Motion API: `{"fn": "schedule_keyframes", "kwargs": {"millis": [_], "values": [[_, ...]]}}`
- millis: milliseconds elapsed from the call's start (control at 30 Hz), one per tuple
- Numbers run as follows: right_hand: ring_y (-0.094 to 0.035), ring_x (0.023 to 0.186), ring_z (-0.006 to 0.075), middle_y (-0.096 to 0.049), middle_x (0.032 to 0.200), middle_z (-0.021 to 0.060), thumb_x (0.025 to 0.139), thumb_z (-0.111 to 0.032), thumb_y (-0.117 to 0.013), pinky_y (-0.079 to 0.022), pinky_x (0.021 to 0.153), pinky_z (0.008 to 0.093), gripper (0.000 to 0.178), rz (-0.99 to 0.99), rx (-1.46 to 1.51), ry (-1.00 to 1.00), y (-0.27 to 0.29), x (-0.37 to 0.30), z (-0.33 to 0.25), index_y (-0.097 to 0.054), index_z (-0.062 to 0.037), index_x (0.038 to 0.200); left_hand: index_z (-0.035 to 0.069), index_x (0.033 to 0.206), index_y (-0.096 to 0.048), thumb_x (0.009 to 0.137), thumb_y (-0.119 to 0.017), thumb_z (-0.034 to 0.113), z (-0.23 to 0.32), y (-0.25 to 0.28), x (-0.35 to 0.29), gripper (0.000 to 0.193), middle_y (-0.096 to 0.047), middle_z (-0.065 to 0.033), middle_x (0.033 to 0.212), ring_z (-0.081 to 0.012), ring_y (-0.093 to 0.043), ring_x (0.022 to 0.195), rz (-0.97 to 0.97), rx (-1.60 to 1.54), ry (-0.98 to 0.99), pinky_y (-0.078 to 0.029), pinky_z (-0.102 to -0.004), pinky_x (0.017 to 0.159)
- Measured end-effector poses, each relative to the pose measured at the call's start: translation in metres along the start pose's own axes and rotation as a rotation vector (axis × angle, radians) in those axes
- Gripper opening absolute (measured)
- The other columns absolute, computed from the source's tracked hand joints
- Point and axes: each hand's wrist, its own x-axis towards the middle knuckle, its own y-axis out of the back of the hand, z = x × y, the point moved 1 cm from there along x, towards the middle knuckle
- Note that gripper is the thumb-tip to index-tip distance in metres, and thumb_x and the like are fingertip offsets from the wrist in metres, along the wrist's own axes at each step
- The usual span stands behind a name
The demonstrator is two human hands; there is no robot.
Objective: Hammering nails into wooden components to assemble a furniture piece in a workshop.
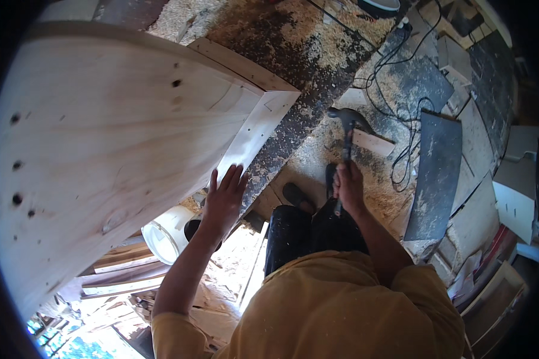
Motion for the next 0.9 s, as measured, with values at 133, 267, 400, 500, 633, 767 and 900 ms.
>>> {"fn": "schedule_keyframes", "kwargs": {"millis": [133, 267, 400, 500, 633, 767, 900], "values": [[-0.037, 0.042, 0.0052, -0.039, 0.058, -0.0037, 0.097, -0.031, -0.051, -0.036, 0.037, 0.0223, 0.024, -0.091, 0.221, 0.038, -0.051, 0.002, 0.026, -0.042, -0.0098, 0.090, 0.005, 0.141, -0.036, 0.082, -0.063, 0.035, -0.014, -0.016, 0.071, 0.071, -0.026, -0.0091, 0.151, -0.0211, -0.019, 0.142, -0.179, 0.229, 0.002, -0.007, -0.0497, 0.116], [-0.039, 0.043, 0.0038, -0.039, 0.056, -0.0047, 0.097, -0.030, -0.051, -0.035, 0.037, 0.0219, 0.023, -0.134, 0.246, 0.028, -0.079, 0.003, 0.044, -0.041, -0.0104, 0.090, 0.005, 0.146, -0.025, 0.080, -0.063, 0.041, -0.031, -0.046, 0.079, 0.084, -0.017, -0.0097, 0.155, -0.0230, -0.013, 0.144, -0.142, 0.408, -0.114, -0.006, -0.0437, 0.117], [-0.038, 0.043, 0.0028, -0.039, 0.057, -0.0058, 0.096, -0.026, -0.052, -0.035, 0.037, 0.0219, 0.020, -0.070, 0.258, -0.005, -0.086, -0.006, 0.048, -0.043, -0.0108, 0.086, 0.005, 0.145, -0.028, 0.077, -0.065, 0.042, -0.026, -0.060, 0.081, 0.086, -0.020, -0.0112, 0.154, -0.0246, -0.013, 0.144, -0.108, 0.371, -0.028, -0.006, -0.0437, 0.117], [-0.040, 0.045, 0.0034, -0.041, 0.059, -0.0049, 0.095, -0.025, -0.054, -0.034, 0.038, 0.0227, 0.020, -0.043, 0.080, 0.067, -0.055, -0.014, 0.066, -0.047, -0.0087, 0.087, 0.005, 0.138, -0.041, 0.074, -0.068, 0.042, 0.010, -0.049, 0.079, 0.078, -0.028, -0.0135, 0.149, -0.0269, -0.021, 0.141, -0.102, 0.191, 0.169, -0.011, -0.0437, 0.116], [-0.045, 0.052, 0.0072, -0.052, 0.066, 0.0001, 0.093, -0.022, -0.056, -0.037, 0.046, 0.0261, 0.020, 0.023, -0.380, 0.162, 0.015, -0.038, 0.074, -0.054, -0.0025, 0.093, 0.004, 0.119, -0.056, 0.079, -0.066, 0.031, 0.079, -0.040, 0.015, 0.049, -0.050, -0.0152, 0.126, -0.0313, -0.045, 0.122, -0.322, -0.576, 0.225, -0.039, -0.0446, 0.101], [-0.045, 0.053, 0.0069, -0.050, 0.064, 0.0001, 0.093, -0.021, -0.054, -0.036, 0.050, 0.0250, 0.020, -0.001, -0.644, 0.249, 0.071, -0.063, 0.057, -0.053, -0.0007, 0.089, 0.005, 0.088, -0.062, 0.074, -0.066, 0.008, 0.079, -0.031, -0.097, 0.015, -0.061, -0.0132, 0.089, -0.0329, -0.059, 0.090, 0.452, -0.643, 0.245, -0.048, -0.0419, 0.077], [-0.041, 0.048, 0.0055, -0.043, 0.059, -0.0013, 0.094, -0.020, -0.051, -0.036, 0.046, 0.0253, 0.020, 0.020, -0.592, 0.153, 0.080, -0.083, 0.027, -0.049, -0.0035, 0.084, 0.002, 0.088, -0.064, 0.078, -0.063, 0.006, 0.007, -0.051, -0.168, 0.011, -0.065, -0.0174, 0.082, -0.0364, -0.063, 0.077, 0.443, -0.708, 0.877, -0.050, -0.0438, 0.069]]}}
